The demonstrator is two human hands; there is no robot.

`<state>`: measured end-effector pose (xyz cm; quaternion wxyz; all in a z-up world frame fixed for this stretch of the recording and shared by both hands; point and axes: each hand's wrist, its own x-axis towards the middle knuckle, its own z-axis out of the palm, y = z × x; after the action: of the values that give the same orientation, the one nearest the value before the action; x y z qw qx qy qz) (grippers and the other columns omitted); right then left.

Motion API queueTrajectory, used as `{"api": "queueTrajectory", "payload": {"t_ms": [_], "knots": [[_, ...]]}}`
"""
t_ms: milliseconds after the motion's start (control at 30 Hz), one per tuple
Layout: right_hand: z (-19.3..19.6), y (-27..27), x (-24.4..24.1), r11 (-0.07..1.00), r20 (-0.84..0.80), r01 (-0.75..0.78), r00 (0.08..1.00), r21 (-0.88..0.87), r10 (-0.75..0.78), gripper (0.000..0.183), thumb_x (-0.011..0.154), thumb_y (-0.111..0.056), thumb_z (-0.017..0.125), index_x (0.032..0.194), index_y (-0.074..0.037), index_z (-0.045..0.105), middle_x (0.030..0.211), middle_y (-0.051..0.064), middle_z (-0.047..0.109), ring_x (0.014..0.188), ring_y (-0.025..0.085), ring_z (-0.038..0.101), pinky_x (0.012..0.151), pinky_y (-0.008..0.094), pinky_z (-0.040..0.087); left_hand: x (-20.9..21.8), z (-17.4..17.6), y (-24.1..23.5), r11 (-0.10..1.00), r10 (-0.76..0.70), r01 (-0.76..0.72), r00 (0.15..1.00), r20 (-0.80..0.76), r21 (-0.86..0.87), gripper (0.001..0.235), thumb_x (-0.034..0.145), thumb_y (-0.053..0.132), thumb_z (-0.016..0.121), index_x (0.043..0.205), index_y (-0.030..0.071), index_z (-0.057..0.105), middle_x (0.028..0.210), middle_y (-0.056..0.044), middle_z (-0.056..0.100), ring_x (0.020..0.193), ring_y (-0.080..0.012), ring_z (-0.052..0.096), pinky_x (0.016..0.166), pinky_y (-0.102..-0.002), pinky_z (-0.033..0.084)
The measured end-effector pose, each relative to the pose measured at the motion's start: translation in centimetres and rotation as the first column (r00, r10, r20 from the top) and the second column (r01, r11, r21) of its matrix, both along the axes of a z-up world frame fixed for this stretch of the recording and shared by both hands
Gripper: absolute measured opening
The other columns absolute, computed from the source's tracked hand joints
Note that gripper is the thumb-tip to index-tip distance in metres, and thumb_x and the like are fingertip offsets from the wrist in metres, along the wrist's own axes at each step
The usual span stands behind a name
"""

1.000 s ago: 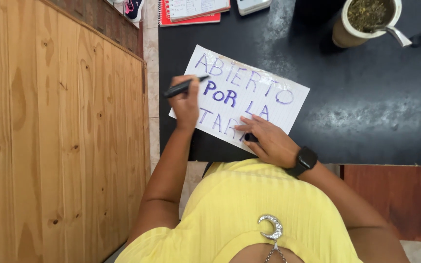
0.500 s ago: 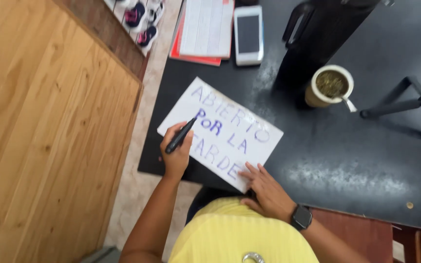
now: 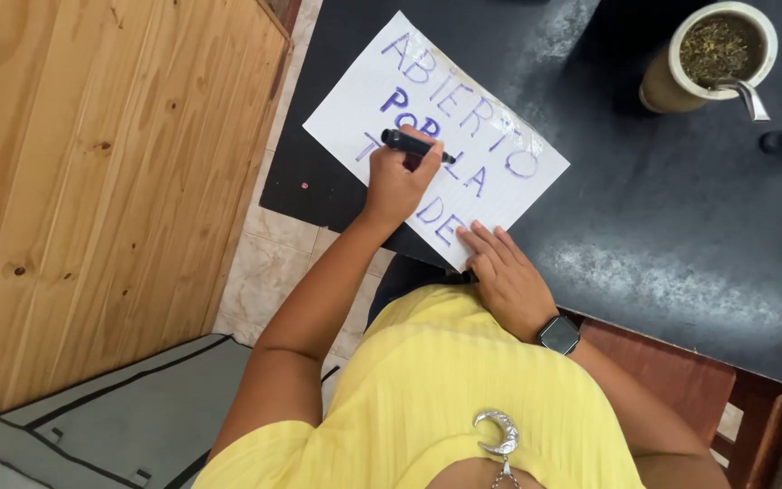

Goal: The person writes the phrase 'ABIERTO POR LA TARDE' on a white sheet of paper using a black marker. They hold the paper steady with their left hand while writing with their right hand. After completing the text, they place the sign on a wooden stool.

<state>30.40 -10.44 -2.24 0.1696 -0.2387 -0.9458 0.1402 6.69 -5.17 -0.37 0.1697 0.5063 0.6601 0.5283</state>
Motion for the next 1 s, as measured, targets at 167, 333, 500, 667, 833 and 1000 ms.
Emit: {"api": "queueTrajectory", "payload": {"t_ms": [167, 333, 500, 667, 833, 1000], "knots": [[-0.4, 0.5, 0.1, 0.999, -0.089, -0.024, 0.996, -0.047, 0.02, 0.021, 0.086, -0.01, 0.062, 0.103, -0.005, 0.051, 0.153, 0.016, 0.051, 0.144, 0.033, 0.047, 0.123, 0.049, 0.033, 0.9, -0.5, 1.0, 0.998, -0.015, 0.019, 0.996, -0.088, 0.053, 0.008, 0.089, 0.02, 0.074, 0.088, 0.015, 0.068, 0.055, -0.008, 0.062, 0.052, -0.0266, 0.065, 0.053, -0.037, 0.053], [0.1, 0.6, 0.0, 1.0, -0.121, -0.006, 0.993, -0.017, 0.004, 0.016, 0.089, -0.014, 0.061, 0.101, -0.008, 0.052, 0.15, 0.014, 0.055, 0.142, 0.031, 0.05, 0.122, 0.046, 0.035, 1.0, -1.0, 1.1, 0.999, -0.036, 0.04, 0.99, -0.139, 0.027, 0.007, 0.087, 0.021, 0.076, 0.088, 0.017, 0.069, 0.056, -0.003, 0.061, 0.051, -0.0216, 0.064, 0.052, -0.034, 0.053], [-0.1, 0.8, 0.1, 1.0, -0.124, -0.009, 0.992, 0.002, 0.009, 0.015, 0.09, -0.018, 0.061, 0.101, -0.009, 0.053, 0.149, 0.012, 0.056, 0.143, 0.029, 0.05, 0.122, 0.045, 0.035, 1.1, -0.6, 1.1, 0.993, -0.093, 0.104, 0.979, -0.183, 0.05, 0.006, 0.09, 0.016, 0.074, 0.089, 0.015, 0.069, 0.059, -0.004, 0.063, 0.05, -0.0194, 0.063, 0.049, -0.03, 0.053], [0.3, 1.0, 0.2, 0.994, -0.167, -0.033, 0.986, -0.106, 0.015, 0.024, 0.088, -0.018, 0.068, 0.102, -0.007, 0.052, 0.148, 0.015, 0.057, 0.14, 0.032, 0.052, 0.122, 0.047, 0.036, 1.1, -0.5, 1.2, 0.991, -0.111, 0.124, 0.974, -0.195, 0.056, 0.008, 0.09, 0.016, 0.076, 0.091, 0.013, 0.069, 0.061, -0.006, 0.063, 0.05, -0.0198, 0.064, 0.048, -0.03, 0.054], [6.4, 4.4, 0.0, 0.957, -0.213, -0.049, 0.977, -0.285, -0.013, 0.052, 0.083, -0.034, 0.079, 0.114, -0.003, 0.052, 0.14, 0.023, 0.059, 0.134, 0.04, 0.056, 0.119, 0.055, 0.037, 1.0, -0.4, 1.2, 0.99, -0.122, 0.133, 0.975, -0.188, 0.044, 0.009, 0.09, 0.016, 0.076, 0.092, 0.011, 0.069, 0.061, -0.006, 0.062, 0.05, -0.0209, 0.063, 0.048, -0.032, 0.053], [4.8, 7.5, -1.5, 0.986, -0.089, 0.05, 0.994, -0.159, -0.065, 0.043, 0.092, -0.035, 0.073, 0.11, -0.005, 0.049, 0.145, 0.022, 0.058, 0.138, 0.04, 0.053, 0.12, 0.057, 0.032, 1.1, -0.2, 1.4, 0.991, -0.095, 0.112, 0.975, -0.202, 0.075, 0.01, 0.089, 0.019, 0.077, 0.09, 0.013, 0.069, 0.06, -0.005, 0.061, 0.05, -0.0206, 0.063, 0.048, -0.033, 0.052]]}}
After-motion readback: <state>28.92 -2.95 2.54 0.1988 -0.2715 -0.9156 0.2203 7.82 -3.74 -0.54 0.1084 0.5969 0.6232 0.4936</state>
